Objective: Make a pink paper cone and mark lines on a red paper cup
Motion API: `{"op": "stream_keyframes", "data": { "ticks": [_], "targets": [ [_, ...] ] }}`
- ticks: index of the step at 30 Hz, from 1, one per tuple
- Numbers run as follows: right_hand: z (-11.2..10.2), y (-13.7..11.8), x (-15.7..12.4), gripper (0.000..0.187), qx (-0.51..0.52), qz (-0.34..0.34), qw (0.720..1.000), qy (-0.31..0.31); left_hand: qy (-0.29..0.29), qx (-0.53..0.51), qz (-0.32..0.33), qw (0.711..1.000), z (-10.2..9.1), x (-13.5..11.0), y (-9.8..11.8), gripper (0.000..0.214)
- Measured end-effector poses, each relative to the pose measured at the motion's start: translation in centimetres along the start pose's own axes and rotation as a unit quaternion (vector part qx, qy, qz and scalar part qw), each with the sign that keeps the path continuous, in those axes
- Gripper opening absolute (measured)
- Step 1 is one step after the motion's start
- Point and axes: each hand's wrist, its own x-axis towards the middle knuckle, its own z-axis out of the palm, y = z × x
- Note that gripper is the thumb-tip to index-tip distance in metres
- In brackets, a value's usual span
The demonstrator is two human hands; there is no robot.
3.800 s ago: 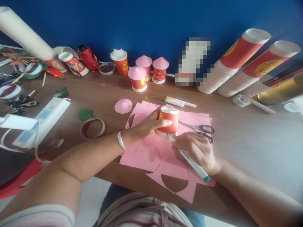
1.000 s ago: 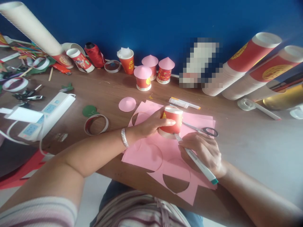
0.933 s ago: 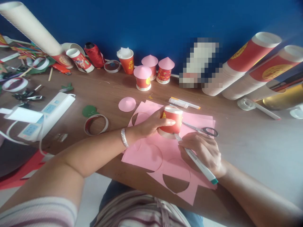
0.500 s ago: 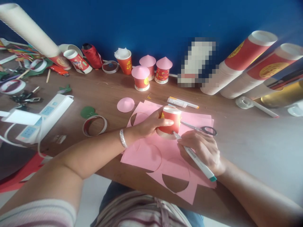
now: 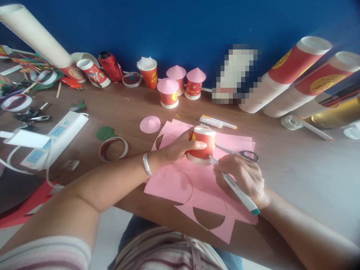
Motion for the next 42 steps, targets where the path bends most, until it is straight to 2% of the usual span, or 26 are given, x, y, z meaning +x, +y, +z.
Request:
{"op": "stream_keyframes", "data": {
  "ticks": [21, 42],
  "targets": [
    [-0.15, -0.48, 0.61, 0.027, 0.029, -0.003, 1.000, -0.002, 0.003, -0.008, 0.009, 1.000, -0.05, 0.03, -0.09, 0.033],
    [-0.03, -0.55, 0.28, 0.025, 0.025, -0.007, 1.000, -0.015, -0.004, -0.023, 0.013, 1.000, -0.27, 0.22, -0.36, 0.035]
  ]
}}
